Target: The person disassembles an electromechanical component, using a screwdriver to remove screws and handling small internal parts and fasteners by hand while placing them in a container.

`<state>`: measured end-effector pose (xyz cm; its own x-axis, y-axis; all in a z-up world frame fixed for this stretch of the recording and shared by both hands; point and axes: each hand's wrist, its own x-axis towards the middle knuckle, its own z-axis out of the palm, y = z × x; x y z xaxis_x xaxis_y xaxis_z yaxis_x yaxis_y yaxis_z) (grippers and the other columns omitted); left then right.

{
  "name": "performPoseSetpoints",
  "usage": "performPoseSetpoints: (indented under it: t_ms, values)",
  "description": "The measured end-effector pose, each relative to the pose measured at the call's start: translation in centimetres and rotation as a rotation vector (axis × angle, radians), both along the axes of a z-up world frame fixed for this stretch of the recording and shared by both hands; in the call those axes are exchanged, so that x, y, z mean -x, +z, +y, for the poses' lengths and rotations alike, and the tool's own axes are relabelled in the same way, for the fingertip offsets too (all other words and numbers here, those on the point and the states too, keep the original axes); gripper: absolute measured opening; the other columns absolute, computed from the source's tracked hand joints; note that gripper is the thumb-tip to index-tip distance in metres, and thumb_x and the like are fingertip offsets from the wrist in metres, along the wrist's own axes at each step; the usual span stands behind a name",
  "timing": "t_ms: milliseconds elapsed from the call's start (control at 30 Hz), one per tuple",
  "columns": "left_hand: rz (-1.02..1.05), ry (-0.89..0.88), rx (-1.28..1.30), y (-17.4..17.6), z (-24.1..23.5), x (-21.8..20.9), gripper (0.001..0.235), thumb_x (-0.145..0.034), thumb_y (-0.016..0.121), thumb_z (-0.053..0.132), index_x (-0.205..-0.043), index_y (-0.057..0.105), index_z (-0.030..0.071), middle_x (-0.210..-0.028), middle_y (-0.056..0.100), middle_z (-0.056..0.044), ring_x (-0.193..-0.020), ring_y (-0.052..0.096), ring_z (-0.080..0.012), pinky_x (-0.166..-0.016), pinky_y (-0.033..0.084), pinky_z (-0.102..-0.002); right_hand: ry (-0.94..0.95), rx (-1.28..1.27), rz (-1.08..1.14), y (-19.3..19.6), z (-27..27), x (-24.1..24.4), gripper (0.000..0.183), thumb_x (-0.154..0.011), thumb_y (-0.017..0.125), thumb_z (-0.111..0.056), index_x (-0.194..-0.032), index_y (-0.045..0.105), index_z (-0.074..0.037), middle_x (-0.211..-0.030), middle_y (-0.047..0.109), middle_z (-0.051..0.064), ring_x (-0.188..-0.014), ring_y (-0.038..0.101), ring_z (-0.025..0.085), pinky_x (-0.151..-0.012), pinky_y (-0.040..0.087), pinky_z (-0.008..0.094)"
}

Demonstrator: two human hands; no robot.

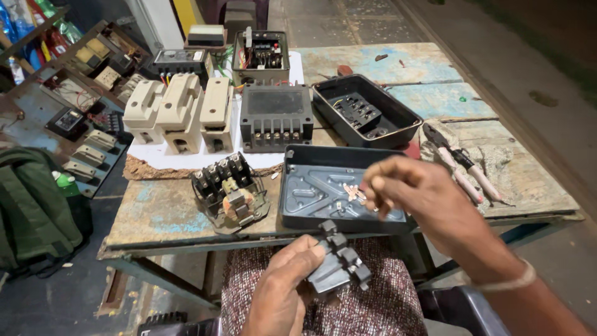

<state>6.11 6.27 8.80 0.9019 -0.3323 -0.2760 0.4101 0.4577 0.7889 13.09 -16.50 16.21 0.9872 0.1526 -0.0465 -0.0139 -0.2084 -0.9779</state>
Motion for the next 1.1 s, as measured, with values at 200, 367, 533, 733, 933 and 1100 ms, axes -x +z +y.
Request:
performPoseSetpoints:
  t_ms: [200, 367, 533, 733, 933, 1100]
  values:
    - [-0.079, 0.046, 0.021, 0.1, -0.8, 1.3, 0.016, -0.09, 0.062, 0.019, -0.088, 0.068, 0.005, -0.075, 0.066, -0.003, -0.076, 0.058, -0.0129, -0.082, 0.045, -0.032, 0.021, -0.094, 0.067, -3.1, -2.0, 5.8, 0.023, -0.093, 0.068, -0.013, -0.105, 0.074, 0.005, -0.085, 0.077, 0.018, -0.071, 0.075, 0.023, -0.06, 0.063, 0.035]
    - [-0.004, 0.03, -0.116, 1.0, -1.2, 2.6, 0.019, -0.087, 0.066, 0.023, -0.092, 0.068, 0.005, -0.078, 0.066, -0.003, -0.081, 0.061, -0.0108, -0.088, 0.046, -0.028, -0.004, -0.072, 0.053, -6.2, -2.4, 9.7, 0.016, -0.09, 0.076, -0.006, -0.103, 0.077, 0.004, -0.089, 0.069, 0.016, -0.074, 0.066, 0.022, -0.062, 0.055, 0.035]
    - [0.055, -0.027, 0.028, 0.7, -1.7, 3.7, 0.023, -0.082, 0.07, 0.018, -0.1, 0.066, 0.005, -0.08, 0.065, -0.002, -0.079, 0.063, -0.0126, -0.084, 0.05, -0.033, 0.037, -0.221, 0.175, -6.9, -2.2, 11.8, 0.017, -0.091, 0.075, 0.0, -0.105, 0.076, 0.009, -0.1, 0.065, 0.018, -0.089, 0.065, 0.024, -0.072, 0.053, 0.039]
    - [0.055, -0.019, 0.074, -0.6, -1.5, 4.1, 0.028, -0.08, 0.07, 0.023, -0.102, 0.065, 0.005, -0.08, 0.064, -0.003, -0.08, 0.063, -0.0141, -0.085, 0.049, -0.033, -0.029, -0.424, 0.294, -7.3, -2.5, 13.3, 0.023, -0.095, 0.065, -0.003, -0.111, 0.073, 0.012, -0.102, 0.071, 0.025, -0.089, 0.07, 0.03, -0.075, 0.059, 0.045]
    - [0.0, 0.005, 0.198, -1.8, -2.0, 4.6, 0.032, -0.082, 0.072, 0.022, -0.105, 0.062, 0.003, -0.084, 0.061, -0.004, -0.084, 0.06, -0.0153, -0.089, 0.046, -0.034, -0.029, -0.443, 0.224, -8.3, -2.4, 14.5, 0.03, -0.096, 0.07, 0.0, -0.123, 0.065, 0.013, -0.094, 0.073, 0.027, -0.085, 0.071, 0.03, -0.069, 0.059, 0.045]
    - [0.004, 0.0, 0.239, -1.6, -2.1, 4.5, 0.033, -0.083, 0.072, 0.021, -0.108, 0.062, 0.002, -0.086, 0.06, -0.004, -0.086, 0.059, -0.0148, -0.088, 0.045, -0.033, 0.054, -0.398, 0.152, -7.4, -2.2, 14.5, 0.054, -0.093, 0.072, 0.001, -0.142, 0.049, 0.007, -0.095, 0.072, 0.021, -0.09, 0.07, 0.025, -0.075, 0.058, 0.041]
